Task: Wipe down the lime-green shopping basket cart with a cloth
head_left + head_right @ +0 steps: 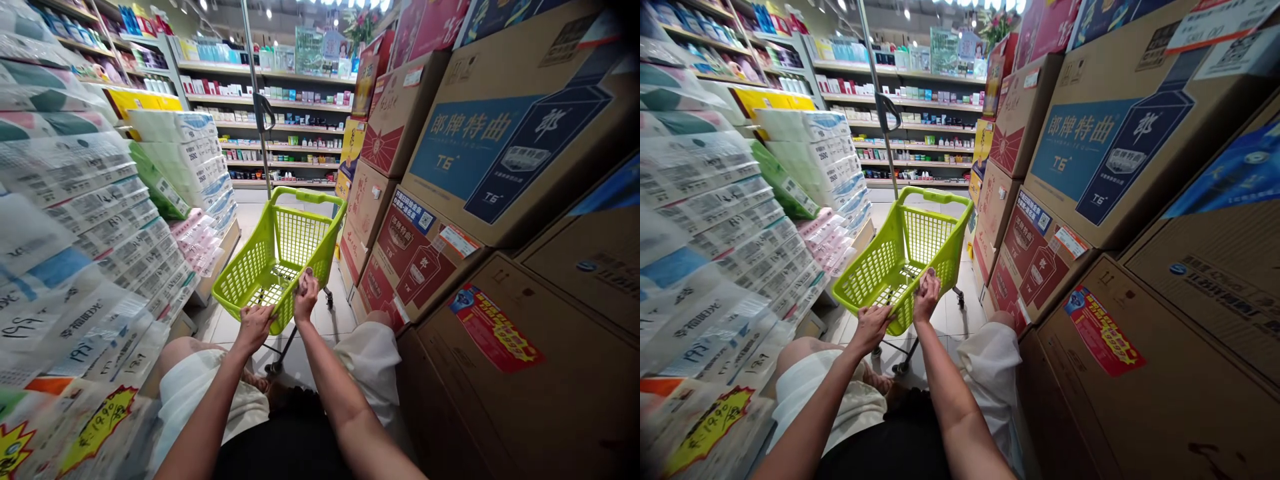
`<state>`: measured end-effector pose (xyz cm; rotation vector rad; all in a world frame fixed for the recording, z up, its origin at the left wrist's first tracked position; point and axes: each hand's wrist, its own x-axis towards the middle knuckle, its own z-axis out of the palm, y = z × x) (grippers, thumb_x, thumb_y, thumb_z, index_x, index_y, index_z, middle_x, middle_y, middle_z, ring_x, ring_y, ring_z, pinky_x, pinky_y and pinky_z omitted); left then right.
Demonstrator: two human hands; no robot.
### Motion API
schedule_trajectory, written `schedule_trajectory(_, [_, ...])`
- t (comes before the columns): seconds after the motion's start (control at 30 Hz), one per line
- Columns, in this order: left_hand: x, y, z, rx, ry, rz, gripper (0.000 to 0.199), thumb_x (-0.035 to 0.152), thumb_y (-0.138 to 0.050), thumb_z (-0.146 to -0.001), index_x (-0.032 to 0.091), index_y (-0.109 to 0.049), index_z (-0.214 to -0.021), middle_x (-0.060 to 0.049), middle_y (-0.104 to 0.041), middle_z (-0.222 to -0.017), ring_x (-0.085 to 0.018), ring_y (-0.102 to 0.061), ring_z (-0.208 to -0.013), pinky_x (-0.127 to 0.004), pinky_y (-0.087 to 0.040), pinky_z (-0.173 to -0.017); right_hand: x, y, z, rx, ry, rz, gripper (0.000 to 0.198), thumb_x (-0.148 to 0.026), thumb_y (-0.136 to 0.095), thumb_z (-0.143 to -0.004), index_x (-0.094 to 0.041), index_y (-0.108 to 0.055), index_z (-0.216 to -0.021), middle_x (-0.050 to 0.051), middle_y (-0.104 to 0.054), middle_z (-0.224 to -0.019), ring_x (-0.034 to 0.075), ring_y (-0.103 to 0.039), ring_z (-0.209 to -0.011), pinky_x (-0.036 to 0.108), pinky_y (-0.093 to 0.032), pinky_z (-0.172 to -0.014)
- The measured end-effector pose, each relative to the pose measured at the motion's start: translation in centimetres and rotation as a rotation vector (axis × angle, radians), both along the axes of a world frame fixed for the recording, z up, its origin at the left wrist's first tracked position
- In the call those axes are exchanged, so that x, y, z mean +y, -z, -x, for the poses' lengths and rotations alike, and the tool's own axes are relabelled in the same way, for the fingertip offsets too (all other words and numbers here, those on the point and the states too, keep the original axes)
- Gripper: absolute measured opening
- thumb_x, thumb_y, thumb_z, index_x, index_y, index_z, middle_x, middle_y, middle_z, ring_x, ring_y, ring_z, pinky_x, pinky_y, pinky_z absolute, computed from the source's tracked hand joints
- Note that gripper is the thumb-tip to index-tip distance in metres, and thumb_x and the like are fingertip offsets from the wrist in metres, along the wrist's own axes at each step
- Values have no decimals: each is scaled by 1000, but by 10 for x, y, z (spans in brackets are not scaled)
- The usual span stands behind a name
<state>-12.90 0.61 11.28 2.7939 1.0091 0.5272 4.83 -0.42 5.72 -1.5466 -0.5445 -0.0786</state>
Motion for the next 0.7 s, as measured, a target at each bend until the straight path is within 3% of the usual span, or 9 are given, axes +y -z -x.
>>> schedule_trajectory(0.1, [-8, 1, -9, -24, -19, -14, 29, 31, -46, -100, 27, -69, -117, -6, -78, -110, -26, -65, -101, -45, -30, -95, -8, 15, 7, 113, 26, 58, 29, -13, -50, -73, -16, -68, -96, 12, -69, -101, 24, -65, -99, 33, -51, -90])
schedule_trajectory(0.17, [-14, 2, -17, -36, -25, -21, 30, 31, -45, -101, 27, -70, -117, -6, -78, -109, -26, -64, -100, -45, -30, -94, -6, 11, 4, 155, 42, 64, 29, -13, -49, -75, -16, -67, -97, 10, -69, -97, 22, -66, -91, 30, -52, -85])
schedule_trajectory(0.3, [-21, -2, -27, -40, -7, 7, 32, 34, -43, -102, 25, -70, -117, -9, -77, -111, -27, -64, -103, -45, -31, -93, 0, -18, -11, -3, -7, -51, 38, -16, -48, -81, -19, -66, -115, 11, -69, -118, 22, -63, -112, 34, -48, -102])
schedule_trajectory(0.4, [-8, -10, -18, -49, 103, 59, 33, 39, -45, -101, 27, -69, -119, -6, -75, -118, -24, -63, -111, -43, -32, -97, -8, -20, -12, -61, -35, -64, 34, -17, -49, -80, -19, -68, -108, 12, -69, -120, 24, -60, -120, 39, -44, -109])
schedule_trajectory(0.47, [9, -15, -3, -73, 73, 35, 33, 43, -45, -100, 29, -71, -117, -5, -75, -120, -25, -62, -115, -44, -30, -102, -18, -8, -8, 39, -40, -2, 28, -15, -51, -75, -18, -69, -95, 12, -71, -109, 25, -64, -109, 39, -48, -102])
schedule_trajectory(0.6, [39, -14, 26, -75, -125, -31, 41, 45, -39, -101, 29, -76, -94, -6, -77, -102, -27, -60, -110, -48, -28, -105, -22, 6, -2, 193, -74, 59, 18, -14, -52, -69, -17, -67, -80, 4, -67, -72, 19, -63, -66, 29, -53, -68])
schedule_trajectory(0.7, [46, -11, 32, -30, -127, 3, 51, 47, -34, -101, 28, -73, -74, -4, -76, -89, -25, -58, -98, -47, -29, -104, -11, -10, -5, 191, -87, 32, 28, -15, -52, -73, -18, -69, -96, 3, -72, -83, 17, -66, -73, 26, -54, -72])
